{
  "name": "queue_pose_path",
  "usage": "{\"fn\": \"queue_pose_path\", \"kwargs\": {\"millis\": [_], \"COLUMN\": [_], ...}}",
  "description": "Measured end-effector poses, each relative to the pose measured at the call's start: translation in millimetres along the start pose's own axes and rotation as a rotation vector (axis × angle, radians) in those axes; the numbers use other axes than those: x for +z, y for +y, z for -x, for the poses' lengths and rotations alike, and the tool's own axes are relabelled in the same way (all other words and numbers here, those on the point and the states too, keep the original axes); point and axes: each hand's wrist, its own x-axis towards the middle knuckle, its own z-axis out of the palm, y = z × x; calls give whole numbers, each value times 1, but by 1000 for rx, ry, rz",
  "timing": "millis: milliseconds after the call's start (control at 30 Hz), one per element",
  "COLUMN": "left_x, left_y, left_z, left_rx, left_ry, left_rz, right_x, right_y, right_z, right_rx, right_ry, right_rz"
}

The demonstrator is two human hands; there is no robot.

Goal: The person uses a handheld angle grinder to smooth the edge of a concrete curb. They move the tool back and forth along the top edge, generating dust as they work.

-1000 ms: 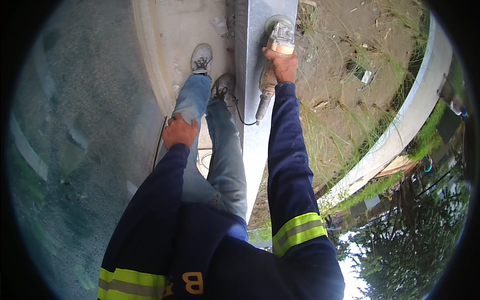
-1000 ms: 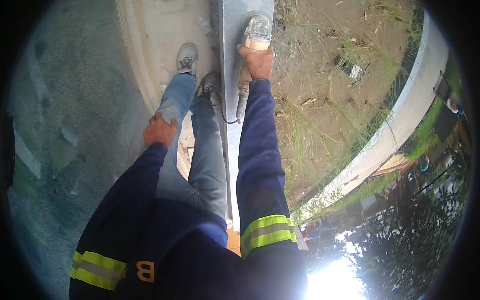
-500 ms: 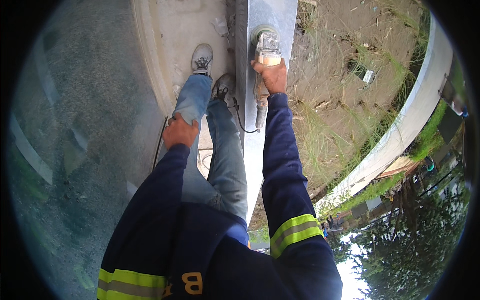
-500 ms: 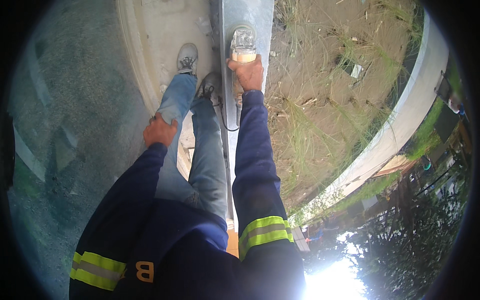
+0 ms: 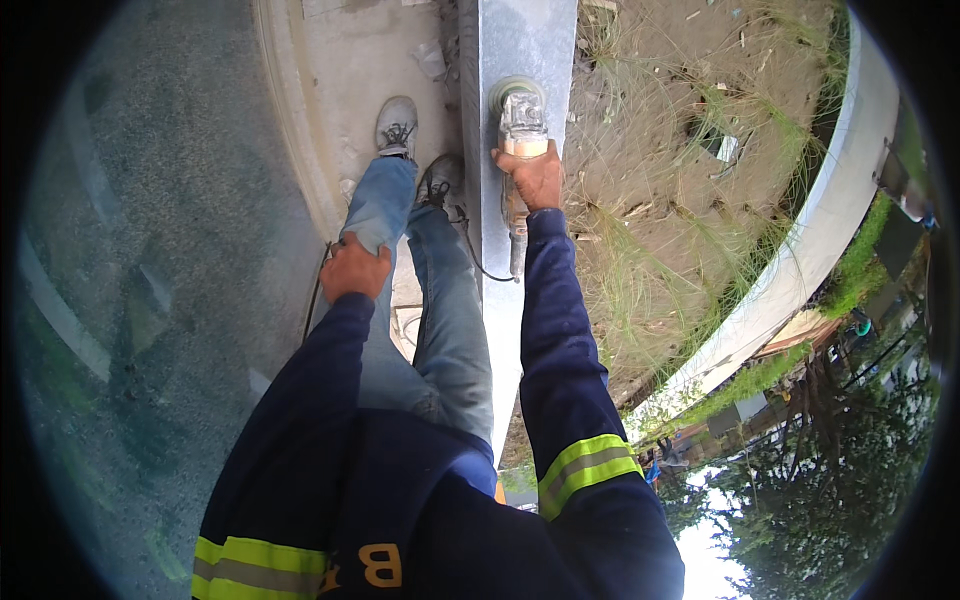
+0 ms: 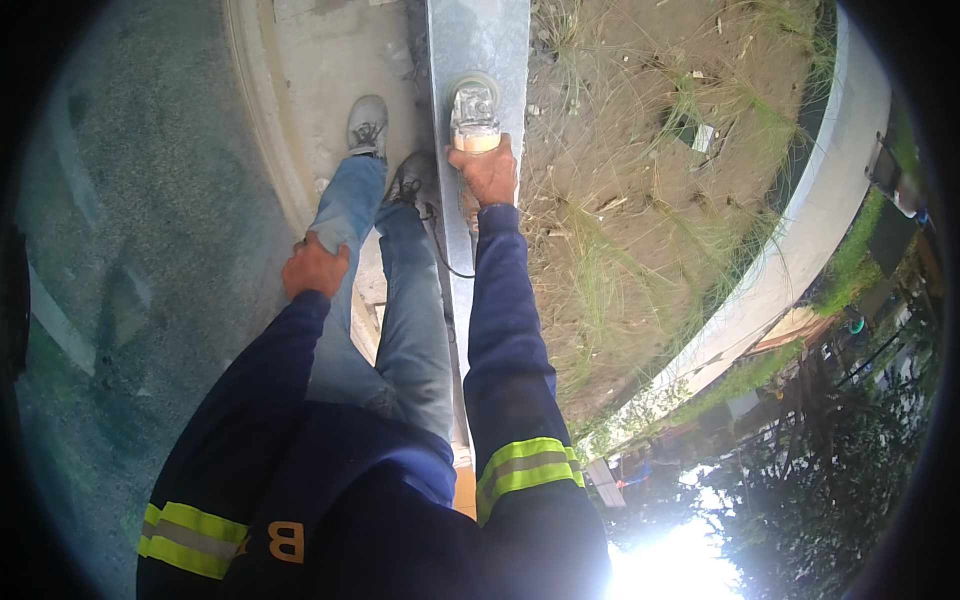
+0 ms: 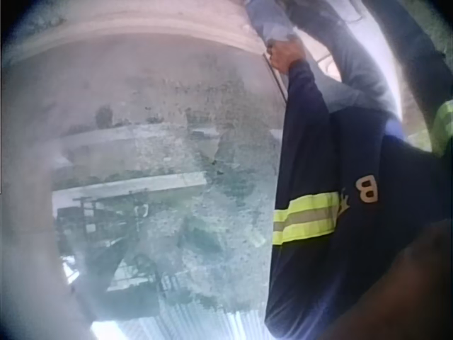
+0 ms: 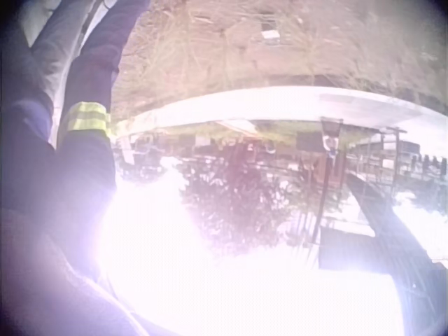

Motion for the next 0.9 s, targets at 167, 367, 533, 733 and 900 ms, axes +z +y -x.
{"fn": "queue_pose_path", "kwargs": {"millis": [167,367,533,733,900], "left_x": [7,5,2,6,7], "left_y": [3,4,8,5,5], "left_z": [1,3,0,-1,-3], "left_rx": [31,-5,-16,21,33], "left_ry": [21,-37,-78,20,-12], "left_rz": [-13,-11,-19,-26,-62], "right_x": [2,-26,-30,-1,-12], "right_y": [-20,-9,21,-6,-18], "right_z": [-43,-57,-19,-26,-62], "right_rx": [-48,-37,-12,-31,-89], "right_ry": [19,114,13,-16,38], "right_rz": [-93,-272,-281,-113,-240]}}
